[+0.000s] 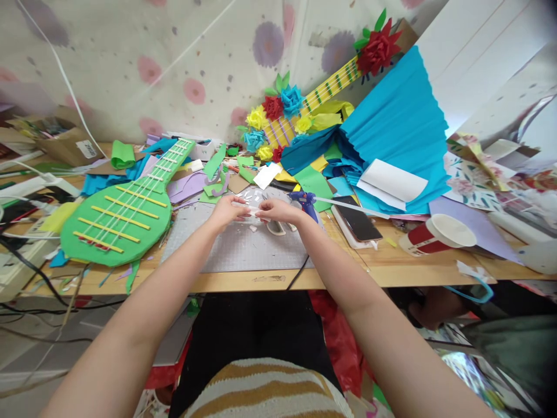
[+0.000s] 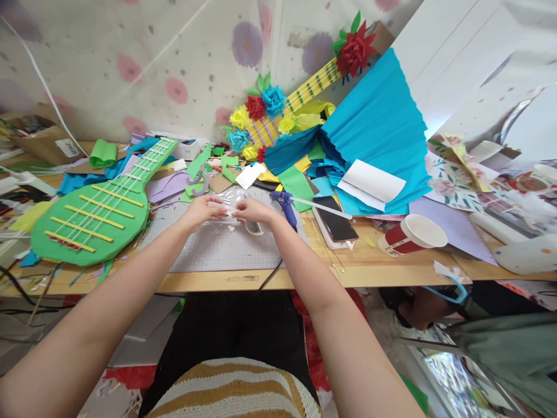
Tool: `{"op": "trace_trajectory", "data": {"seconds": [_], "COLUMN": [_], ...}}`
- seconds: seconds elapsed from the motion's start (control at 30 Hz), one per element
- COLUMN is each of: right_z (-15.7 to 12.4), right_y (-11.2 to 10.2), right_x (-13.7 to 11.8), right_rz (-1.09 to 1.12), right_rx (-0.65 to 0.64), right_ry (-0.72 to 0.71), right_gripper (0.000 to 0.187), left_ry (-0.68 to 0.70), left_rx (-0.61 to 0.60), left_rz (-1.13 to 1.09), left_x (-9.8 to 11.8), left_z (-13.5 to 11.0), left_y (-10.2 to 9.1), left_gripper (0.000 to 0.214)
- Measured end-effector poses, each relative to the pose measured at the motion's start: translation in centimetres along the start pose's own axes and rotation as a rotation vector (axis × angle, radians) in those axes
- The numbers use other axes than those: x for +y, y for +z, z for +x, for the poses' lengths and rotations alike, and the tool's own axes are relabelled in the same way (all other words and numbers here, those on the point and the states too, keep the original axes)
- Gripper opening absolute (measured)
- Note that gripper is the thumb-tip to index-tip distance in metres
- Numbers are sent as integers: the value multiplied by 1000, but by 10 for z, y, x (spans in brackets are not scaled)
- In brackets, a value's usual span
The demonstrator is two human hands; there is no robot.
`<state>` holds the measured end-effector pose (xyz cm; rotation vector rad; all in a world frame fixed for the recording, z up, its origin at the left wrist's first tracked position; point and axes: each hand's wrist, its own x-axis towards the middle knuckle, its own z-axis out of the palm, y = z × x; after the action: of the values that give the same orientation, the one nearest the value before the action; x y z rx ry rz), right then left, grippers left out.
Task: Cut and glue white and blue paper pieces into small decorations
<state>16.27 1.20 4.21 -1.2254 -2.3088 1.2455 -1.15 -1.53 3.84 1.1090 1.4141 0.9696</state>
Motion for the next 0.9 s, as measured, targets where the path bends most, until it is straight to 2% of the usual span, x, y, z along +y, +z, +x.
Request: {"op": "trace_trajectory", "data": {"seconds": [0.23,0.53,0.6,0.73,0.77,0.83,0.9], "right_z": [-2,-1,-2,-4,-4,-3,0], "right_y": [-1,0,3,21,28,40,50], "right_x": [2,9,9,2,-1,-6,-10], "right_rz": [33,139,228,583,694,842,846], "right_rx": [5,26,83,372,410,406,370], "right_ry": [-10,-13,-1,66,91,159,202], "right_gripper": [20,22,22,36,36,30,22], "left_ry": [-13,-62,-86,-109,-101,-89,-94], "left_rx": [24,11,45,179,209,259,290], "left_rz": [-62,-149,-210,-444,-512,-613,-647], "left_x": [-5,-4,-2,-2,-3,-7,-11], "left_z": [2,0,-1,-2,-2,-1,0], "left_y": [3,6,9,16,19,24,28], "left_gripper": [54,62,59,44,41,36,34]}}
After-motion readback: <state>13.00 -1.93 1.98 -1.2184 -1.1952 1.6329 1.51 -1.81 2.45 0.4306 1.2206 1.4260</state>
